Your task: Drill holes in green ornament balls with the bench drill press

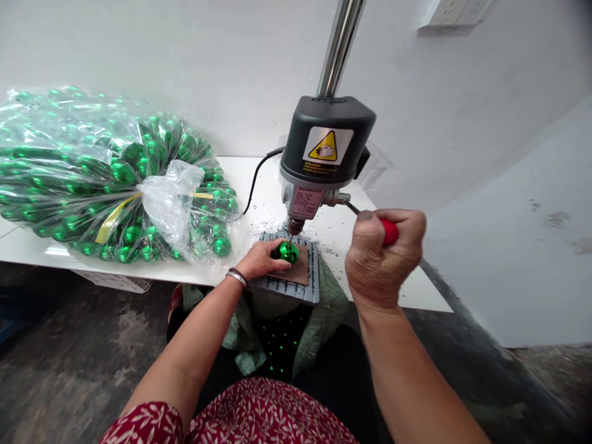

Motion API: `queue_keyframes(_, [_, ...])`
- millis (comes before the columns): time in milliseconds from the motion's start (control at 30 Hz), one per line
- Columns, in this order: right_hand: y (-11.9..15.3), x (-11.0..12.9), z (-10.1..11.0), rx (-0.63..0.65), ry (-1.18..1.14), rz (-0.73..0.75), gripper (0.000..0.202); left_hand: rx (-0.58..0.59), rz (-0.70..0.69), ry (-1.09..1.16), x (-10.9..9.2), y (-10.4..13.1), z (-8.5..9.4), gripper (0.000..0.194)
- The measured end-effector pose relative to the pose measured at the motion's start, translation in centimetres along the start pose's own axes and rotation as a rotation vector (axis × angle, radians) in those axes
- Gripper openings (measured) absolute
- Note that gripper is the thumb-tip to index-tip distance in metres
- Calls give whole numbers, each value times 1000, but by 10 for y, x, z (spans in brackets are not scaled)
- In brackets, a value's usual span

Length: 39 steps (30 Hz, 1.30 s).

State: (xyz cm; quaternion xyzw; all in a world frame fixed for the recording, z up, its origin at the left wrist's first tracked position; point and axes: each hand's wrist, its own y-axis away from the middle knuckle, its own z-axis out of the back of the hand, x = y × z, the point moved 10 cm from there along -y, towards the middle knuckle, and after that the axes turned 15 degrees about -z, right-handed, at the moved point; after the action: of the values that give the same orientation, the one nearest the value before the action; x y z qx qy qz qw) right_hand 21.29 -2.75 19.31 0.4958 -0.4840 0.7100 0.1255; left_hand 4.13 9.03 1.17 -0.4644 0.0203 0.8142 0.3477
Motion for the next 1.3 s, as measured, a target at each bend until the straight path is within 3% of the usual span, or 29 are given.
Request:
queue_keyframes(300, [18, -16, 3, -22, -34, 23, 22, -5, 1, 36, 0, -1, -1, 50])
queue_keyframes(400, [-6, 0, -3, -8, -41, -7, 24, -24, 13, 28, 2, 0, -1, 49])
queue_keyframes(500, [-41, 14, -22, 111, -34, -124, 29, -72, 29, -9, -2, 4, 2, 55])
queue_keyframes(600, [-64, 17, -34, 167, 22, -238, 31, -130, 49, -30, -11, 17, 7, 61])
queue_keyframes(700, [-69, 16, -36, 157, 37, -269, 31, -145, 54, -20, -27, 38, 9, 61])
queue_keyframes(900, [-65, 12, -37, 150, 40, -284, 31, 94, -18, -9, -58, 86, -4, 79])
queue_keyframes(933, [-65, 12, -37, 147, 45, -284, 30, 71, 5, -16, -58, 96, 1, 77])
queue_keyframes(1000, [-65, 13, -37, 142, 45, -276, 30, -117, 74, -47, -51, 117, 27, 54])
queue_keyframes(1067, [-64, 13, -38, 145, 42, -264, 31, -456, 168, -117, -38, 146, 71, 30])
queue_keyframes(1133, [-63, 13, -39, 147, 43, -252, 32, -812, 278, -243, -24, 183, 113, 27])
queue_keyframes(1167, [-63, 14, -39, 145, 42, -246, 32, -923, 325, -319, -18, 195, 127, 27])
queue_keyframes(1200, [-63, 14, -39, 142, 36, -242, 33, -967, 359, -398, -13, 199, 137, 26])
queue_keyframes(1233, [-62, 14, -38, 139, 24, -235, 33, -926, 372, -473, -8, 193, 142, 25])
queue_keyframes(1300, [-62, 16, -38, 138, -10, -221, 35, -659, 333, -633, 1, 158, 140, 26])
